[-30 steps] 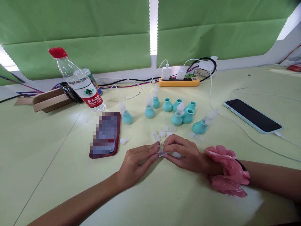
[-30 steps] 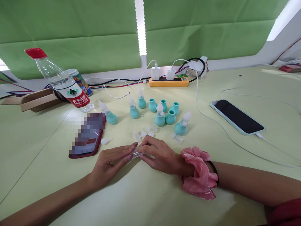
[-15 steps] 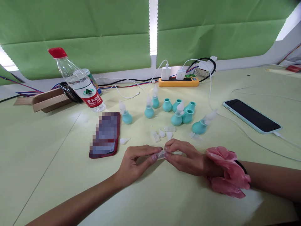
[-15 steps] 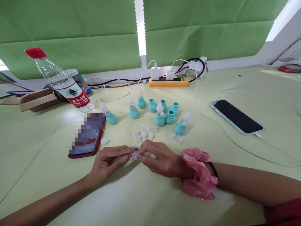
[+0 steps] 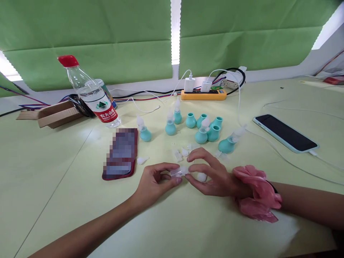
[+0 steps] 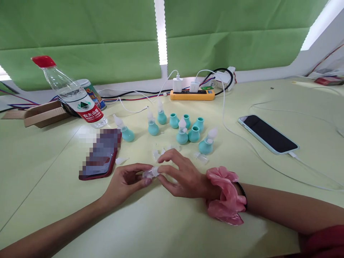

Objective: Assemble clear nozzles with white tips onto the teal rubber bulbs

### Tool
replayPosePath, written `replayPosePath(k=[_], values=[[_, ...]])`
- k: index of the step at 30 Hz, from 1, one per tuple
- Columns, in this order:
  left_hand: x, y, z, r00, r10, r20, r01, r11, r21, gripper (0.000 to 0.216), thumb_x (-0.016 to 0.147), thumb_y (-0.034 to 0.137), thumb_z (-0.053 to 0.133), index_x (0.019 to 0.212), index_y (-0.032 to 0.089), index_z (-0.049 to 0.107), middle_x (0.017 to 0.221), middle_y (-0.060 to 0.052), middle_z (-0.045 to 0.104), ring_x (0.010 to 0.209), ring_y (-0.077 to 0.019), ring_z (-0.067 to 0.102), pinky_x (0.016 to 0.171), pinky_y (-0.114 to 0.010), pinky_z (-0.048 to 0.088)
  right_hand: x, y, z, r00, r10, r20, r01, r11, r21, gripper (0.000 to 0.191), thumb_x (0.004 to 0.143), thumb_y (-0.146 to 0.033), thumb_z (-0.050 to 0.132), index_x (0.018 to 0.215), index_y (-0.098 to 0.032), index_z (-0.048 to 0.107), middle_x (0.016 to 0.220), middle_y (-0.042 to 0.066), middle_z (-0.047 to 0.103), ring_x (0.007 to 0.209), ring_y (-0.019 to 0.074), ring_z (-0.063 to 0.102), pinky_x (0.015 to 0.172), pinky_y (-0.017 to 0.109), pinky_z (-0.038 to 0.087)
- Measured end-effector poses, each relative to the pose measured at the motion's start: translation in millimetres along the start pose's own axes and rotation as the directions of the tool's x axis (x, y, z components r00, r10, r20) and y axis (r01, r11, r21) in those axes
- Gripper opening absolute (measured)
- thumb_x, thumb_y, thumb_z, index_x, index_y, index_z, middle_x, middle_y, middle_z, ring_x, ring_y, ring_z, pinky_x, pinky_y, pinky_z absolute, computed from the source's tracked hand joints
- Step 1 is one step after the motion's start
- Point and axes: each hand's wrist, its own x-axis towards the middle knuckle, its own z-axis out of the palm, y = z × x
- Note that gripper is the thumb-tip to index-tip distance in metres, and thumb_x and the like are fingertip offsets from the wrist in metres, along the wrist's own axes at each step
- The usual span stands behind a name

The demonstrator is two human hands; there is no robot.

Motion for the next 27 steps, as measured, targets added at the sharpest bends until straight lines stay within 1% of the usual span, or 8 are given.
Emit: replayPosePath(k=[4, 7, 12, 18, 21, 23, 25, 27], values=[[0.0, -1.1, -2.4, 0.995, -0.032, -0.095, 0.033, 0.999, 0.009, 0.029, 0.057, 0.028, 0.069, 0.081, 0.012, 0.066, 0.071, -0.006, 0.066, 0.059, -0.0141, 0.058, 0.055, -0.024, 0.05, 4.2, 3.1, -1.0, 0.992, 0.126, -0.021, -0.126, 0.992, -0.023, 0.022, 0.067, -0.015, 0.055, 0.087, -0.019, 0.045, 0.094, 0.007, 0.047, 0.087, 0.0173, 0.048, 0.07, 0.033, 0.046], [-0.5, -1.5, -3.1, 0.994, -0.024, -0.109, 0.026, 0.999, 0.022, 0.026, 0.056, 0.027, 0.069, 0.078, 0.012, 0.067, 0.067, -0.006, 0.065, 0.057, -0.0134, 0.057, 0.051, -0.024, 0.048, 6.9, 5.3, -1.3, 0.982, 0.187, 0.034, -0.184, 0.979, -0.084, 0.023, 0.069, -0.017, 0.054, 0.091, -0.018, 0.047, 0.099, 0.01, 0.046, 0.094, 0.0196, 0.046, 0.075, 0.035, 0.044], [-1.4, -0.6, -3.5, 0.998, 0.03, -0.063, -0.03, 1.0, -0.007, 0.022, 0.055, 0.024, 0.07, 0.074, 0.013, 0.068, 0.065, -0.004, 0.063, 0.053, -0.01, 0.052, 0.046, -0.021, 0.043, 7.1, 7.8, 0.1, 0.961, 0.212, 0.179, -0.178, 0.966, -0.19, 0.035, 0.072, -0.023, 0.051, 0.106, -0.017, 0.045, 0.119, 0.013, 0.039, 0.109, 0.0253, 0.036, 0.088, 0.047, 0.035], [-0.4, -0.1, -4.6, 0.998, -0.038, -0.047, 0.037, 0.999, -0.027, 0.027, 0.055, 0.025, 0.07, 0.078, 0.013, 0.067, 0.069, -0.005, 0.064, 0.056, -0.0108, 0.053, 0.051, -0.022, 0.044, 8.4, 6.7, -0.1, 0.96, 0.19, 0.205, -0.138, 0.96, -0.242, 0.035, 0.075, -0.025, 0.048, 0.108, -0.014, 0.044, 0.123, 0.016, 0.038, 0.114, 0.0257, 0.034, 0.089, 0.046, 0.036], [0.2, -1.7, -4.9, 0.996, -0.068, -0.065, 0.065, 0.997, -0.047, 0.031, 0.054, 0.026, 0.071, 0.081, 0.012, 0.065, 0.073, -0.006, 0.064, 0.059, -0.0114, 0.054, 0.055, -0.023, 0.045, 20.4, 6.0, -16.7, 0.992, 0.064, 0.109, -0.026, 0.947, -0.321, 0.029, 0.075, -0.023, 0.049, 0.103, -0.016, 0.047, 0.12, 0.014, 0.041, 0.113, 0.0254, 0.037, 0.086, 0.044, 0.039], [-0.4, -2.5, -4.8, 0.994, -0.073, -0.08, 0.07, 0.997, -0.038, 0.032, 0.052, 0.026, 0.072, 0.079, 0.011, 0.065, 0.074, -0.006, 0.064, 0.059, -0.0113, 0.054, 0.055, -0.022, 0.045, 33.4, 7.1, -37.2, 0.999, 0.027, 0.044, -0.006, 0.91, -0.414, 0.023, 0.074, -0.022, 0.049, 0.097, -0.018, 0.05, 0.111, 0.011, 0.049, 0.105, 0.0237, 0.044, 0.082, 0.04, 0.041], [-1.7, -2.8, -4.9, 0.993, -0.079, -0.09, 0.079, 0.997, -0.011, 0.03, 0.05, 0.026, 0.072, 0.075, 0.01, 0.065, 0.071, -0.006, 0.063, 0.057, -0.0104, 0.053, 0.052, -0.021, 0.044, 48.1, 10.2, -60.8, 0.992, 0.129, 0.015, -0.102, 0.845, -0.525, 0.021, 0.075, -0.024, 0.048, 0.094, -0.017, 0.053, 0.098, 0.01, 0.056, 0.092, 0.0216, 0.052, 0.075, 0.035, 0.043], [-2.8, -3.1, -5.2, 0.993, -0.081, -0.08, 0.082, 0.997, 0.008, 0.029, 0.05, 0.026, 0.072, 0.073, 0.009, 0.065, 0.068, -0.006, 0.063, 0.055, -0.0097, 0.052, 0.05, -0.02, 0.043, 62.1, 15.5, -81.2, 0.935, 0.345, 0.083, -0.211, 0.729, -0.651, 0.023, 0.074, -0.03, 0.047, 0.09, -0.016, 0.055, 0.087, 0.009, 0.059, 0.081, 0.0215, 0.054, 0.067, 0.033, 0.042]])
